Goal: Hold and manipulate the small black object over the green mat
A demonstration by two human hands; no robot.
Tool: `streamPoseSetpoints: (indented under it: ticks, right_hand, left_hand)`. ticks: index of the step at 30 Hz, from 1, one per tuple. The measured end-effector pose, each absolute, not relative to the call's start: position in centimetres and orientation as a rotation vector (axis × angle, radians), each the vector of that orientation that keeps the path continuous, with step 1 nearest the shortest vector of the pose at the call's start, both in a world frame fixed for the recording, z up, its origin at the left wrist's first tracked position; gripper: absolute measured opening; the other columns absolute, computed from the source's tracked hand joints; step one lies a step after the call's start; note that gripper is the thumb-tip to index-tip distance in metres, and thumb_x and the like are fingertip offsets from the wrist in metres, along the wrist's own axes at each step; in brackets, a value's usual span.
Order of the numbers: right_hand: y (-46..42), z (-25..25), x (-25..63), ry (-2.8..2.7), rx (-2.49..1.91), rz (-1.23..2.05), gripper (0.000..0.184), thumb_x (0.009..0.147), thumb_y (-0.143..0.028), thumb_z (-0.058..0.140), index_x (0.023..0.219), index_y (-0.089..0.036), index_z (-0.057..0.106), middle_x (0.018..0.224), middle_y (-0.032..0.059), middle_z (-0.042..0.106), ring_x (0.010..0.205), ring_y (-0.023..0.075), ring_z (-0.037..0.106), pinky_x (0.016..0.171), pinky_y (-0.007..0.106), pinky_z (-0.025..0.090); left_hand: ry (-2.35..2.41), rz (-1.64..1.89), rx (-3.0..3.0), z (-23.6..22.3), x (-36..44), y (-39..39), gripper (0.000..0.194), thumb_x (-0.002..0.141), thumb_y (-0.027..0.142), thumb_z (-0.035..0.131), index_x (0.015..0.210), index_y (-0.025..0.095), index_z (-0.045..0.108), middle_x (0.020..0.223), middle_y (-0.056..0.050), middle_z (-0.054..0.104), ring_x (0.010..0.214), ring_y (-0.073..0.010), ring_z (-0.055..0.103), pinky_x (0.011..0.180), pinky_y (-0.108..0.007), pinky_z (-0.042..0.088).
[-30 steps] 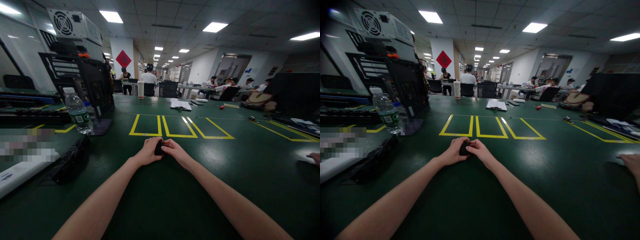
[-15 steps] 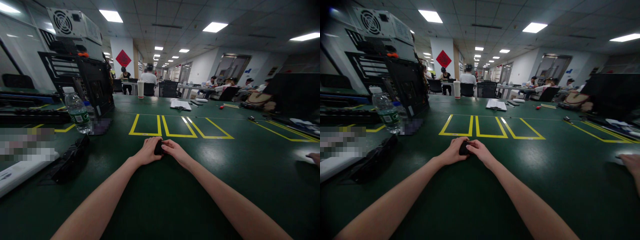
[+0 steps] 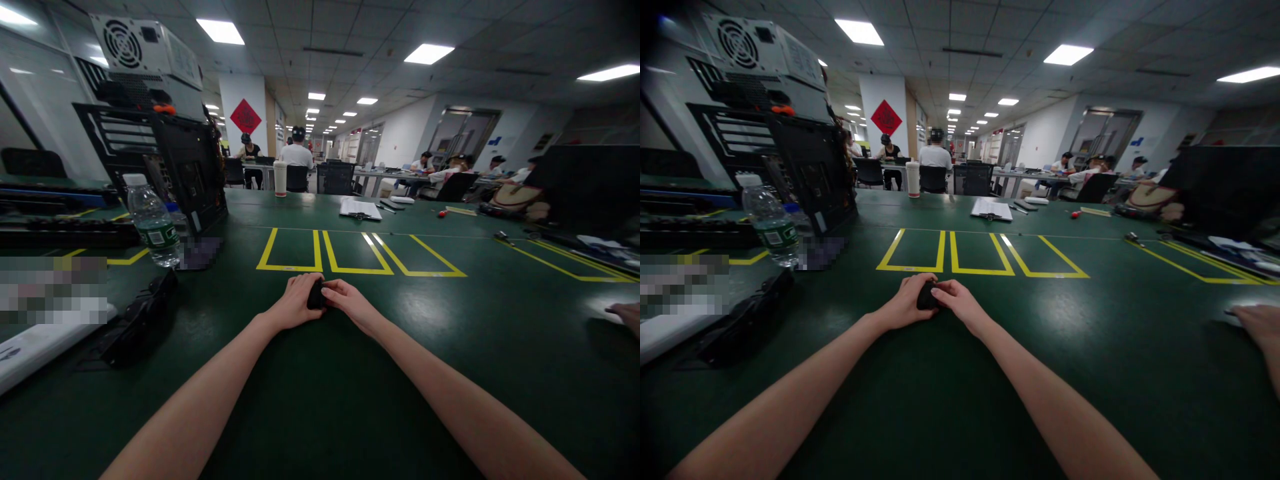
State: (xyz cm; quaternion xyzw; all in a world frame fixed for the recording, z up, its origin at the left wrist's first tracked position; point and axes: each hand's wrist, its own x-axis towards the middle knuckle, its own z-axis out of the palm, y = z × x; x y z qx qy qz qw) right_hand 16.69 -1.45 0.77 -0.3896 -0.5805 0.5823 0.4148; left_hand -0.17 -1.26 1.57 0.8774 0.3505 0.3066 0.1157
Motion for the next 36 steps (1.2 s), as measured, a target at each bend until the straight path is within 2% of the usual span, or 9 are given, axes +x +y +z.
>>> streamPoseSetpoints:
  ticks: [6, 11, 19, 25, 31, 36]
  right_hand:
    - [-1.7, 1.2, 16.9, -1.495, -0.956, 1.475, 0.032, 0.064, -0.028, 0.065, 0.091, -0.021, 0.051, 0.091, 0.0016, 0.057, 0.09, 0.0178, 0.053, 0.081, 0.036, 0.04]
    - [-1.8, 1.1, 16.6, -1.481, -0.949, 1.458, 0.028, 0.068, -0.037, 0.06, 0.09, -0.022, 0.049, 0.085, 0.0009, 0.058, 0.083, 0.0167, 0.055, 0.077, 0.035, 0.041]
    - [-1.3, 0.7, 16.5, -1.461, -0.992, 1.448, 0.028, 0.068, -0.036, 0.06, 0.089, -0.018, 0.051, 0.09, 0.0032, 0.056, 0.086, 0.0162, 0.053, 0.079, 0.034, 0.041]
    - [-2.1, 1.7, 16.8, -1.506, -0.97, 1.465, 0.034, 0.064, -0.029, 0.066, 0.092, -0.021, 0.05, 0.091, 0.002, 0.057, 0.088, 0.0177, 0.054, 0.078, 0.035, 0.041]
    - [-1.6, 0.7, 16.6, -1.476, -0.988, 1.436, 0.026, 0.072, -0.039, 0.055, 0.091, -0.022, 0.049, 0.086, 0.0014, 0.057, 0.083, 0.0158, 0.054, 0.077, 0.034, 0.041]
    - [-1.1, 0.3, 16.5, -1.46, -0.995, 1.44, 0.025, 0.071, -0.036, 0.057, 0.089, -0.019, 0.051, 0.091, 0.0031, 0.056, 0.086, 0.0159, 0.053, 0.076, 0.033, 0.042]
  left_hand:
    - [1.035, 0.899, 2.57, 1.4, -0.1, -1.2, 0.055, 0.064, 0.025, 0.062, 0.112, 0.022, 0.034, 0.107, -0.006, 0.048, 0.1, -0.0235, 0.046, 0.09, -0.041, 0.029]
    - [1.035, 0.909, 2.577, 1.4, -0.1, -1.1, 0.056, 0.064, 0.025, 0.063, 0.112, 0.022, 0.034, 0.107, -0.006, 0.048, 0.1, -0.0236, 0.045, 0.089, -0.04, 0.03]
    - [1.023, 0.913, 2.578, 1.4, -0.1, -1.1, 0.054, 0.065, 0.025, 0.062, 0.112, 0.022, 0.034, 0.106, -0.006, 0.048, 0.1, -0.023, 0.046, 0.089, -0.04, 0.03]
    - [1.024, 0.912, 2.573, 1.3, -0.1, -1.0, 0.055, 0.065, 0.026, 0.062, 0.112, 0.022, 0.034, 0.106, -0.006, 0.048, 0.1, -0.0235, 0.046, 0.088, -0.041, 0.03]
    - [1.025, 0.912, 2.575, 1.3, -0.1, -1.0, 0.057, 0.063, 0.025, 0.063, 0.112, 0.022, 0.033, 0.106, -0.005, 0.048, 0.1, -0.023, 0.045, 0.089, -0.04, 0.03]
    - [1.03, 0.908, 2.578, 1.2, -0.1, -1.0, 0.057, 0.063, 0.024, 0.063, 0.112, 0.021, 0.034, 0.106, -0.006, 0.048, 0.1, -0.0231, 0.045, 0.089, -0.04, 0.03]
